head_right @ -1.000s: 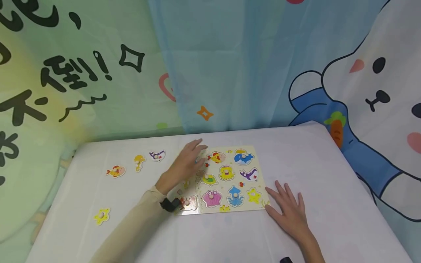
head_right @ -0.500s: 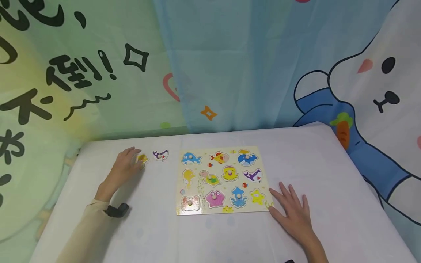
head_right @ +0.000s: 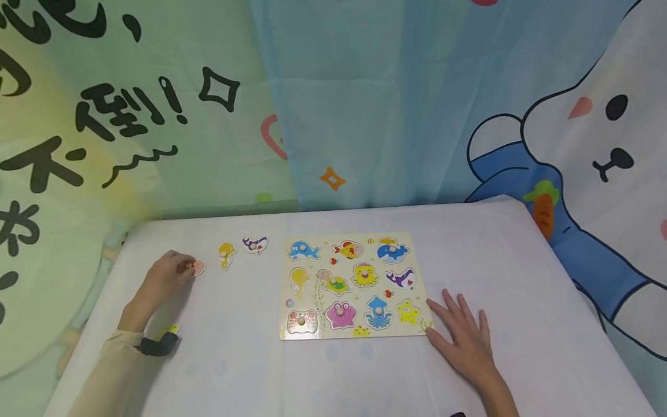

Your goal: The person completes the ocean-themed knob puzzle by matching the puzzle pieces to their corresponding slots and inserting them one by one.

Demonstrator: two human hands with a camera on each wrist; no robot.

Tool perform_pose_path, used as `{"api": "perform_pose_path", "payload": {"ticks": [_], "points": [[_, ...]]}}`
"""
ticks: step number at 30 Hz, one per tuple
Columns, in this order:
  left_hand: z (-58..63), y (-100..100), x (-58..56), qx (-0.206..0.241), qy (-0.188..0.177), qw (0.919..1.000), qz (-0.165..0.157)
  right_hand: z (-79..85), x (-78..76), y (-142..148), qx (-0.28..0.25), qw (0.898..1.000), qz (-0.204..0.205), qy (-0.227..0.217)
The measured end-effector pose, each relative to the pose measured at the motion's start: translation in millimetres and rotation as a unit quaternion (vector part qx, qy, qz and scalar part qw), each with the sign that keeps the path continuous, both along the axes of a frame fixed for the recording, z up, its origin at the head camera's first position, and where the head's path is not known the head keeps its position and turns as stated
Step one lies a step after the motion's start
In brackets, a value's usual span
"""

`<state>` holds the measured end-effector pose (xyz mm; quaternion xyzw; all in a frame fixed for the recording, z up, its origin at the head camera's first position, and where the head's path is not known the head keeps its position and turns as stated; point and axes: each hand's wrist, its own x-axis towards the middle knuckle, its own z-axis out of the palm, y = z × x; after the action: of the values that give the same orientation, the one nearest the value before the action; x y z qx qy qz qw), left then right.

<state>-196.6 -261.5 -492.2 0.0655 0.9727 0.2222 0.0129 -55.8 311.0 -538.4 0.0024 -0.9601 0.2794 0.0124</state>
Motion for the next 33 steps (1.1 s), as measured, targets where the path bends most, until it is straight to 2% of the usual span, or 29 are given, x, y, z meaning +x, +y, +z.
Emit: {"api": "perform_pose_path", "payload": {"ticks": [6,13,21,33], "points": [[7.2,-4.0,-4.2,0.009,-0.064,0.9978,0.017,0.9,-0.3,-0.6,-0.002,1.0,-0.004,-0.003],[9.8,-5.4,-5.5,0.003,-0.077,0.9968,0.018,0.2,-1.0,0.5,-0.004,1.0,0.0,-0.003],[9.3,-2.7,-3.9,-0.003,-0.072,0.9969,0.033,-2.1,-1.4,2.6,-0.002,1.0,0.002,0.007],[9.5,-1.3,0.7,0.002,-0.027,0.9992,0.028,1.9,-1.0,1.1,-0.005,1.0,0.001,-0.002]]}}
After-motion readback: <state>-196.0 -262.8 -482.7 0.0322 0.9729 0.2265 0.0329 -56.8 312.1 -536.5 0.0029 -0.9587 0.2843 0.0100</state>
